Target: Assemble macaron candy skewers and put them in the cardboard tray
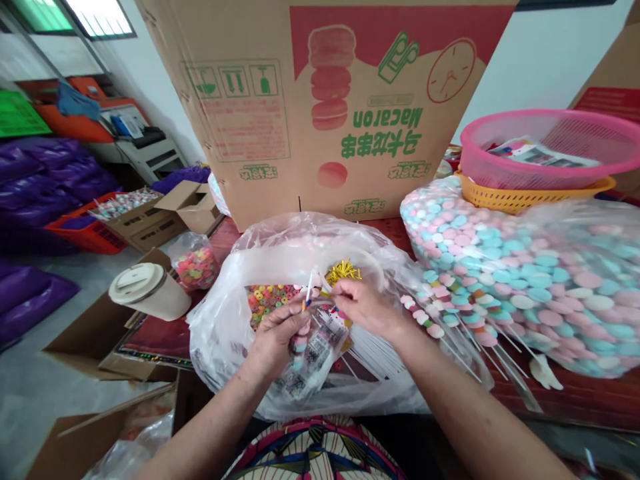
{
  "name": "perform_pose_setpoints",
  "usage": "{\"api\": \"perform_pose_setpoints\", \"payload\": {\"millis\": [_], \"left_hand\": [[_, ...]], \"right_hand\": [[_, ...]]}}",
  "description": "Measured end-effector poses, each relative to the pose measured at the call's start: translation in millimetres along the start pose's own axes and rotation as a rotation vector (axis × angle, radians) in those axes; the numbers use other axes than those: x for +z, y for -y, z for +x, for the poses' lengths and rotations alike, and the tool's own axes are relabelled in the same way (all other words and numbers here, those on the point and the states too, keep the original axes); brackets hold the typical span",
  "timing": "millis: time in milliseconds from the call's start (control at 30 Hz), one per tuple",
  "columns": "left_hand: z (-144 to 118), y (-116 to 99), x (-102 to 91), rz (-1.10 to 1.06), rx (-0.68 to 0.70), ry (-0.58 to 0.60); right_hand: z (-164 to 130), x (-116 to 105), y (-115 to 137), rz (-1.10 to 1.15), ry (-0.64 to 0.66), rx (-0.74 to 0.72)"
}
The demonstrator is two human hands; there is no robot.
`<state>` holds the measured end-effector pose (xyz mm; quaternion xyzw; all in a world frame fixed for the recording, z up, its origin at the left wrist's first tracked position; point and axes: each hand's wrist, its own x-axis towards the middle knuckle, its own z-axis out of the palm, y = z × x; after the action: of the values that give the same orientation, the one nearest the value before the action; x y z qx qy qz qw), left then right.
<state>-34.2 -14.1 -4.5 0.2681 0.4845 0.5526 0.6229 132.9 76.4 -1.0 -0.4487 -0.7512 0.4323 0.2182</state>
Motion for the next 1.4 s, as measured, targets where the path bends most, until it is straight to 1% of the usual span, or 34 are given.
{"api": "perform_pose_setpoints", "payload": {"millis": [67, 133, 167, 233, 300, 367, 433, 500, 567, 667, 733, 800, 867, 900, 1000, 1067, 1167, 1200, 1267, 1333, 1400], "left_hand": [[5, -3, 7.5, -0.031, 0.045, 0.048], [9, -2, 12.0, -0.078, 0.054, 0.015], [11, -1, 13.0, -0.105, 0.049, -0.018], [13, 2, 12.8, -0.147, 0.031, -0.066], [13, 6, 10.4, -0.154, 0.004, -0.089], [11, 11, 6.7, -0.129, -0.044, -0.109], [9, 14, 2.8, -0.094, -0.073, -0.131], [8, 14, -0.4, -0.075, -0.069, -0.144], [9, 13, -1.4, -0.073, -0.053, -0.139], [8, 10, 2.1, -0.075, -0.051, -0.107], [7, 9, 6.7, -0.094, -0.04, -0.047], [5, 9, 10.7, -0.112, -0.031, 0.032], [4, 10, 12.8, -0.134, -0.034, 0.056], [4, 10, 13.0, -0.148, -0.039, 0.041], [5, 11, 11.1, -0.18, -0.049, -0.028], [6, 10, 9.3, -0.162, -0.063, -0.048], [7, 10, 9.1, -0.064, -0.108, -0.073], [7, 11, 10.1, -0.024, -0.12, -0.069], [7, 14, 13.1, 0.032, -0.122, -0.048], [8, 19, 16.4, 0.062, -0.113, -0.024], [7, 25, 18.3, 0.093, -0.126, -0.004]], "right_hand": [[-11, 15, 4, 0.088, -0.021, -0.011], [-8, 18, 3, 0.064, -0.13, 0.002], [-2, 15, 0, 0.011, -0.205, 0.001], [16, 0, -9, -0.106, -0.332, 0.01], [36, -19, -20, -0.171, -0.395, 0.032], [48, -33, -28, -0.19, -0.418, 0.033], [47, -36, -32, -0.195, -0.417, 0.013], [33, -28, -29, -0.188, -0.389, -0.01], [12, -13, -23, -0.122, -0.31, -0.027], [-17, 14, -11, 0.07, -0.172, -0.03], [-29, 30, -4, 0.141, -0.175, -0.043], [-35, 43, 0, 0.14, -0.227, -0.102], [-38, 51, 2, 0.144, -0.242, -0.153], [-40, 54, 1, 0.157, -0.232, -0.149], [-46, 54, -3, 0.187, -0.161, -0.041], [-52, 47, -7, 0.19, -0.181, -0.007], [-60, 35, -5, 0.225, -0.341, -0.041], [-62, 32, -2, 0.231, -0.359, -0.065], [-63, 33, 5, 0.22, -0.326, -0.135], [-61, 39, 10, 0.216, -0.282, -0.189], [-59, 48, 9, 0.27, -0.249, -0.162]]}}
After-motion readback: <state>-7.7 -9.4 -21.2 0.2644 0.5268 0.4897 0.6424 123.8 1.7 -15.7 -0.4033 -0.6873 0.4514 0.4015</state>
